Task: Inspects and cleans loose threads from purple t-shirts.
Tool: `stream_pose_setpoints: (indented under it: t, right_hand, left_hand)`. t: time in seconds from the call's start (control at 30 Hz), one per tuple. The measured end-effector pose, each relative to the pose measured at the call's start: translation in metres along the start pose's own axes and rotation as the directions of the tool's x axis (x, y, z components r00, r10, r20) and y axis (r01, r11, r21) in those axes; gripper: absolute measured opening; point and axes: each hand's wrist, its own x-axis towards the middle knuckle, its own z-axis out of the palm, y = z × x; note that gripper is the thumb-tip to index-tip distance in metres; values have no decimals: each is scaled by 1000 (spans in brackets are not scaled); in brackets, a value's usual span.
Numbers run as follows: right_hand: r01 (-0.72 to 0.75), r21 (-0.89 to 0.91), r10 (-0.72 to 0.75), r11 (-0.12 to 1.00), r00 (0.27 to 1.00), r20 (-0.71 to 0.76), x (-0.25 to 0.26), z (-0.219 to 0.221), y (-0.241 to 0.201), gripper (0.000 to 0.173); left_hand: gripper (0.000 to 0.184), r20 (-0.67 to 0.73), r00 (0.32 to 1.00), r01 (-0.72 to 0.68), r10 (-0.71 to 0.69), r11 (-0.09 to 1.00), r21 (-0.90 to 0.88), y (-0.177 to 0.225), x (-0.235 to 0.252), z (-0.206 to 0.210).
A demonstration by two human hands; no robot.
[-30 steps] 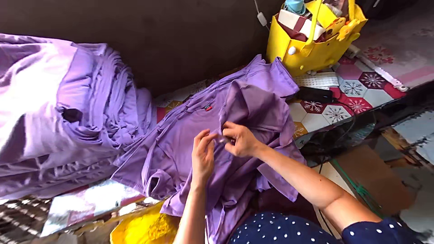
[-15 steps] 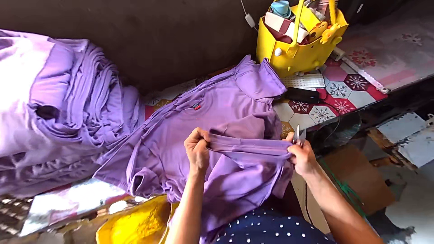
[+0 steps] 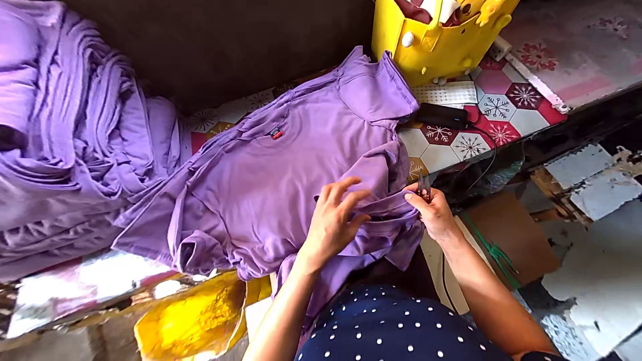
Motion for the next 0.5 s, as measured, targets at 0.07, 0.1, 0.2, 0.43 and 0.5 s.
stream_pose_setpoints:
  t: [0.07,0.1,0.2,0.43,0.5]
  right_hand:
    - [-43,36,43,998,999,-5,-1,1,-2,15]
    - [-67,63,67,996,998,-3,-2,0,-2,16]
    - [-107,131,105,986,994,22,-3,-1,0,18]
    - [-222,228,229,948,973,-5,-7,0,2,19]
    - [-232,250,247,940,969,-28,-7,-1,4,20]
  left_hand:
    - [25,18,993,-116,116,993,-24,1,2,10]
    - [20,29,988,-151,152,988,-21,-3,2,17]
    - [15,47,977,-208,208,978,-4,-21,3,34]
    - [13,-32,982,111,-188,701,-705,-7,2,26]
    - [21,1,921,170,-389,400,-900,-4,0,12]
